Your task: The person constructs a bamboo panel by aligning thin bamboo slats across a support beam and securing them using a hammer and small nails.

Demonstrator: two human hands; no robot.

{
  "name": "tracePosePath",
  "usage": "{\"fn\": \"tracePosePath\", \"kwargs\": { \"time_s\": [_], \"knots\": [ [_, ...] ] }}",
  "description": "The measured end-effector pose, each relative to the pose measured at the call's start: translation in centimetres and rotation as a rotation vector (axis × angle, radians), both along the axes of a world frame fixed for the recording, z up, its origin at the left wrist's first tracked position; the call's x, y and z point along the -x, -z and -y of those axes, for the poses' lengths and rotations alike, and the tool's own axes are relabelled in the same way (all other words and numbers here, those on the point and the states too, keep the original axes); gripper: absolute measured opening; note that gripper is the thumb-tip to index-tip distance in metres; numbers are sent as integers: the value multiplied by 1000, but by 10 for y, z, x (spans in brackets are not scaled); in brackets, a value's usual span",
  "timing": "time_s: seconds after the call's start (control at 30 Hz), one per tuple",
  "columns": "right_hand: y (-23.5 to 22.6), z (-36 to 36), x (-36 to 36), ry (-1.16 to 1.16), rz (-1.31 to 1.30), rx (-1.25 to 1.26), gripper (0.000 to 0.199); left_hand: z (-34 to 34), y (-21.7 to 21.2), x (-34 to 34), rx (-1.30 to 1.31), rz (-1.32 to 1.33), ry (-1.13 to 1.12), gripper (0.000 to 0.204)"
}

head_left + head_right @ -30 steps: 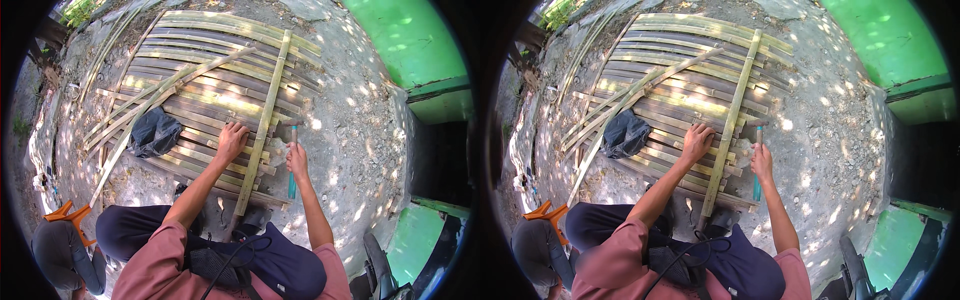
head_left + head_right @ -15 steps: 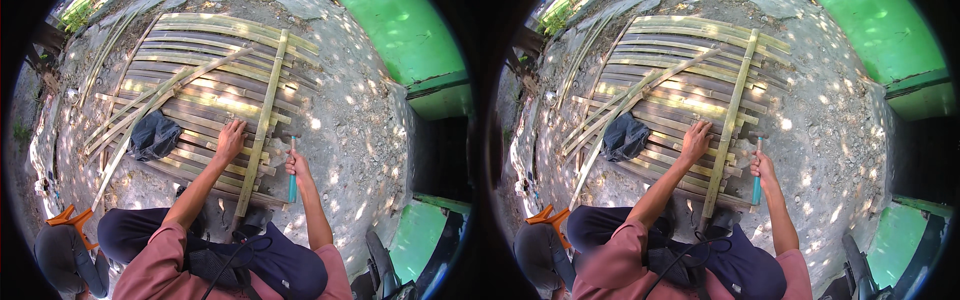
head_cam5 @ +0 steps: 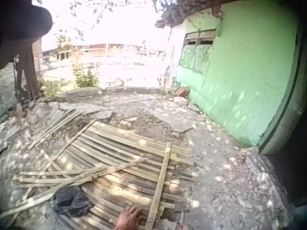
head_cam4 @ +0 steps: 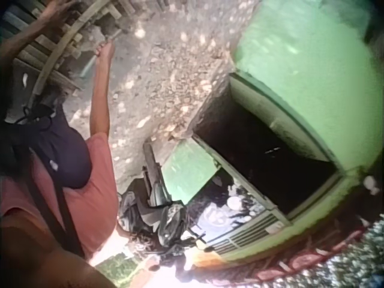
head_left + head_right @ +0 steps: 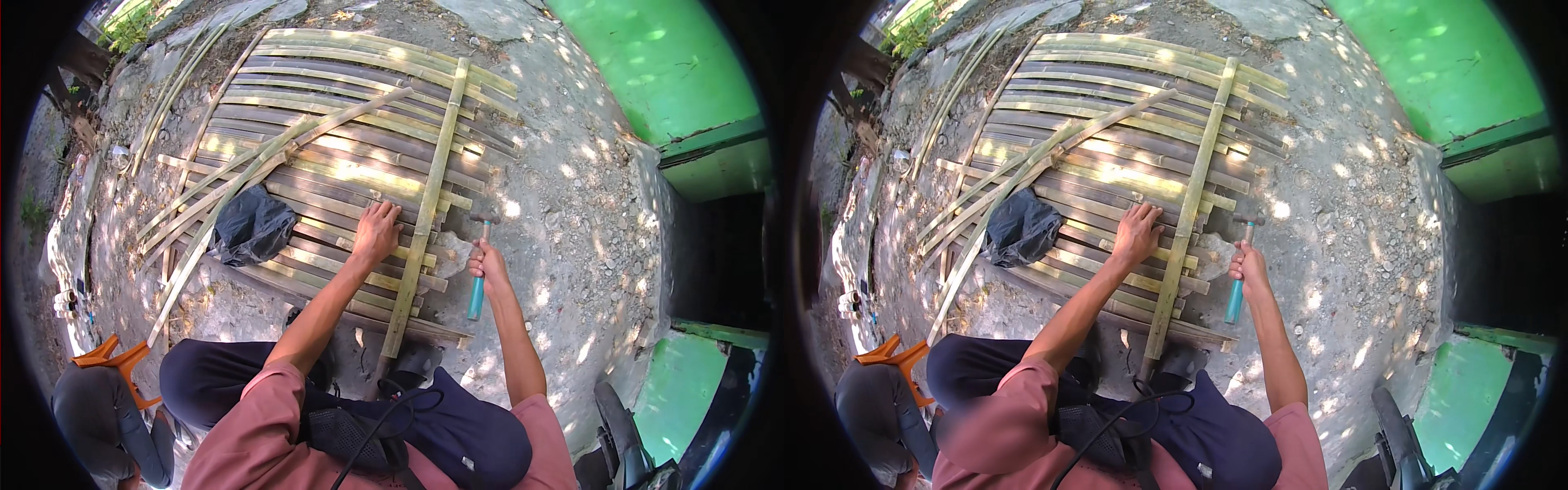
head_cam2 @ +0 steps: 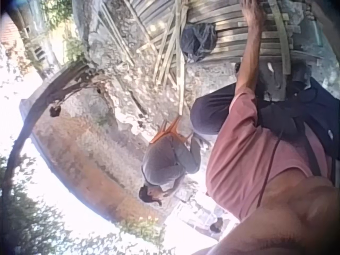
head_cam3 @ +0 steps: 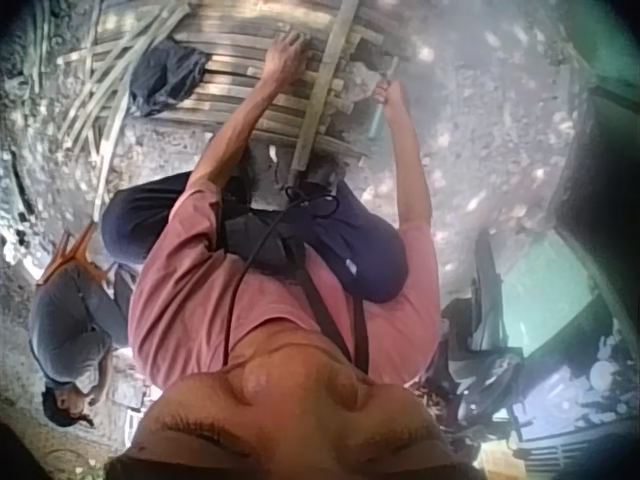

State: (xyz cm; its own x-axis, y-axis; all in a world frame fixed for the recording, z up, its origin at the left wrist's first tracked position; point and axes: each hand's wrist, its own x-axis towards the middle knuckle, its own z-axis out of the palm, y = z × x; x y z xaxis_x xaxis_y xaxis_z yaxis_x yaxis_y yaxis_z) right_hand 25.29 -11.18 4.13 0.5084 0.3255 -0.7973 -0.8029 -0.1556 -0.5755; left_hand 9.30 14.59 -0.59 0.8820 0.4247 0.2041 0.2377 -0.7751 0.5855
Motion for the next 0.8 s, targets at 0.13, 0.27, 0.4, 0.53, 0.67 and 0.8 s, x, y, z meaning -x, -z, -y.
{"fn": "tracePosePath", "kwargs": {
  "time_s": [0.13, 0.27, 0.4, 0.53, 0.67, 0.8],
  "knots": [
    [2, -8, 6, -82, -63, -24, 26, -2, 1, 2, -16, 17, -4, 41],
    [20, -10, 24, 149, -41, -90, 26, 0, 2, 1, -17, 27, -1, 38],
    [15, -1, 17, -33, -147, -122, 25, 0, 0, 2, -24, 12, 6, 41],
    [20, -12, 19, 87, -95, -132, 23, -1, 1, 3, -44, 12, 10, 40],
    [16, -20, 18, 43, -182, -129, 22, -3, 5, 12, -35, 1, 12, 37],
    [33, -31, 5, 351, -218, -209, 22, 2, 0, 2, -48, 32, 18, 38]
  ]
}}
